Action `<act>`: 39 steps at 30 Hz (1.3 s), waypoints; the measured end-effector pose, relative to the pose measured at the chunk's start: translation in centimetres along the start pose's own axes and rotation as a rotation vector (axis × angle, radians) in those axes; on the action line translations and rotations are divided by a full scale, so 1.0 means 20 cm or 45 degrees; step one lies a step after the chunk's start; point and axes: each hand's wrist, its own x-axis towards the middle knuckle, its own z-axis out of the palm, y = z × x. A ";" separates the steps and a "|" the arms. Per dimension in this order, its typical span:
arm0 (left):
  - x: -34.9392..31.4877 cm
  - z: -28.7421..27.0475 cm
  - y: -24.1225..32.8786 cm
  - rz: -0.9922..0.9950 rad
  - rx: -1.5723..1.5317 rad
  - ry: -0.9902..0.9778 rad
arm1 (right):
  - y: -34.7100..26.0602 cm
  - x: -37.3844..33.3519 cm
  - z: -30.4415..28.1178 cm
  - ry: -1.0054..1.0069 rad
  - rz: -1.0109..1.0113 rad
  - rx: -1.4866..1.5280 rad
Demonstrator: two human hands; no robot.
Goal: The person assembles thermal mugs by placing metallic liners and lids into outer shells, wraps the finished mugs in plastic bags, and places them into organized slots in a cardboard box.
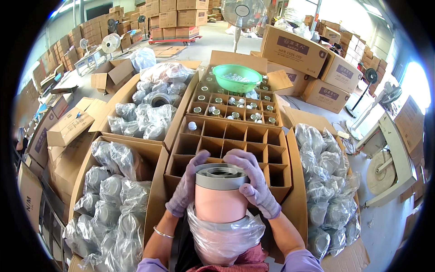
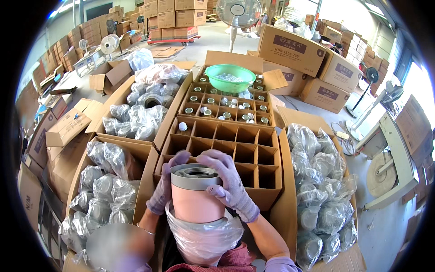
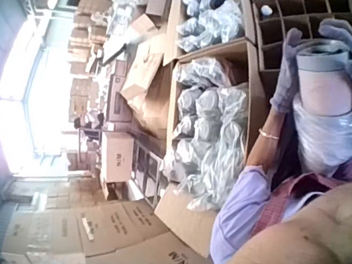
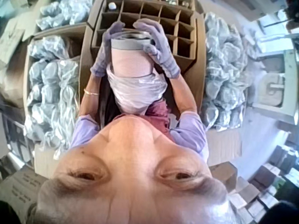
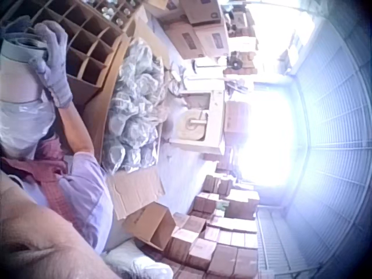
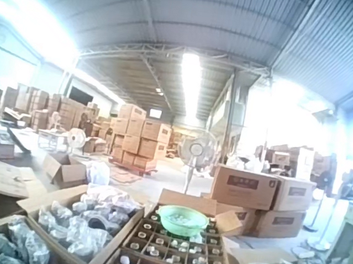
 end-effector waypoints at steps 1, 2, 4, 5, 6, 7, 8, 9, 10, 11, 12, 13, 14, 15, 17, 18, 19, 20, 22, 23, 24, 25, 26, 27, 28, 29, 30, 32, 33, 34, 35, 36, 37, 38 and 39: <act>-0.03 0.09 0.07 0.150 0.071 0.002 | 0.03 -0.04 0.01 0.124 0.245 0.307; -0.04 0.14 0.16 0.309 0.136 0.004 | 0.12 -0.11 0.03 0.251 0.482 0.608; -0.01 0.10 0.29 0.951 0.171 -0.701 | 0.72 -0.50 -0.15 -0.065 0.813 -0.027; 0.00 0.06 0.29 0.947 0.285 -0.473 | 0.70 -0.45 -0.12 0.036 0.756 0.064; 0.00 0.03 0.28 0.939 0.393 -0.246 | 0.66 -0.40 -0.08 0.139 0.702 0.158; -0.06 0.06 0.29 0.237 0.264 0.170 | 0.47 -0.29 -0.07 0.194 0.684 0.341; 0.01 0.01 0.17 0.263 0.350 0.238 | 0.27 -0.17 -0.04 0.276 0.672 0.531; -0.01 0.02 0.17 0.110 0.214 0.056 | 0.16 -0.11 -0.04 0.113 0.235 0.388; -0.02 0.06 0.18 -0.023 0.068 -0.133 | 0.18 -0.12 -0.01 0.082 0.239 0.394; -0.02 0.08 0.24 0.369 0.309 -0.198 | 0.37 -0.20 -0.10 -0.076 0.295 0.191; -0.02 0.03 0.26 0.486 0.193 -0.357 | 0.62 -0.33 -0.23 -0.229 0.365 -0.019; -0.03 -0.02 0.22 0.568 0.004 -0.317 | 0.68 -0.39 -0.21 -0.098 0.582 0.042; -0.01 -0.04 0.20 0.666 -0.186 -0.283 | 0.60 -0.36 -0.17 0.060 0.793 0.118; -0.02 -0.05 0.22 0.368 -0.471 -0.102 | 0.51 -0.32 -0.18 0.129 0.650 0.243; 0.08 -0.08 0.15 0.265 0.028 -0.040 | 0.18 -0.16 -0.08 0.153 0.416 0.371; 0.14 -0.12 0.06 0.343 0.294 -0.161 | 0.10 -0.09 -0.06 0.093 0.262 0.361; 0.15 -0.11 0.01 0.309 0.100 -0.344 | 0.08 -0.03 -0.05 0.038 0.098 0.338; 0.13 -0.03 0.07 0.213 -0.208 -0.387 | 0.15 -0.06 -0.05 -0.002 0.177 0.397; 0.19 0.02 0.18 0.565 0.222 -0.514 | 0.30 -0.11 0.01 0.075 0.372 1.112; 0.20 0.06 0.20 0.490 0.337 -0.445 | 0.49 -0.15 -0.05 -0.090 0.421 1.327; 0.20 0.09 0.29 0.267 0.468 -0.404 | 0.51 -0.14 -0.05 -0.038 0.471 1.289; 0.22 0.13 0.34 0.302 0.512 -0.360 | 0.52 -0.11 -0.03 0.024 0.515 1.252; 0.23 0.16 0.36 0.343 0.562 -0.308 | 0.53 -0.05 -0.02 0.074 0.553 1.215; 0.28 0.18 0.30 0.331 0.674 -0.236 | 0.55 0.01 -0.01 0.127 0.590 1.174; 0.32 0.17 0.31 0.251 0.736 -0.076 | 0.57 0.08 0.01 0.168 0.630 1.143; 0.39 0.14 0.30 0.039 0.550 -0.010 | 0.58 0.13 0.02 0.223 0.668 1.111; 0.46 0.09 0.26 -0.169 0.360 0.057 | 0.59 0.16 0.02 0.219 0.550 0.799; 0.54 -0.06 0.05 -0.066 0.189 0.349 | 0.57 0.27 0.05 0.174 0.152 -0.108; 0.56 -0.11 -0.02 -0.023 0.343 0.446 | 0.56 0.32 0.02 0.128 -0.146 -0.713; 0.54 -0.12 -0.04 0.013 0.270 0.458 | 0.48 0.34 0.02 -0.153 -0.335 -0.809; 0.53 -0.11 -0.06 -0.036 0.300 0.430 | 0.52 0.34 0.03 -0.358 -0.450 -0.872; 0.52 -0.11 -0.07 -0.085 0.332 0.404 | 0.58 0.34 0.05 -0.564 -0.564 -0.929; 0.50 -0.11 -0.08 -0.098 0.398 0.385 | 0.62 0.34 0.08 -0.586 -0.637 -0.977; 0.49 -0.11 -0.09 -0.110 0.465 0.365 | 0.63 0.32 0.10 -0.565 -0.477 -0.882; 0.48 -0.10 -0.10 -0.122 0.532 0.344 | 0.63 0.28 0.13 -0.541 -0.318 -0.785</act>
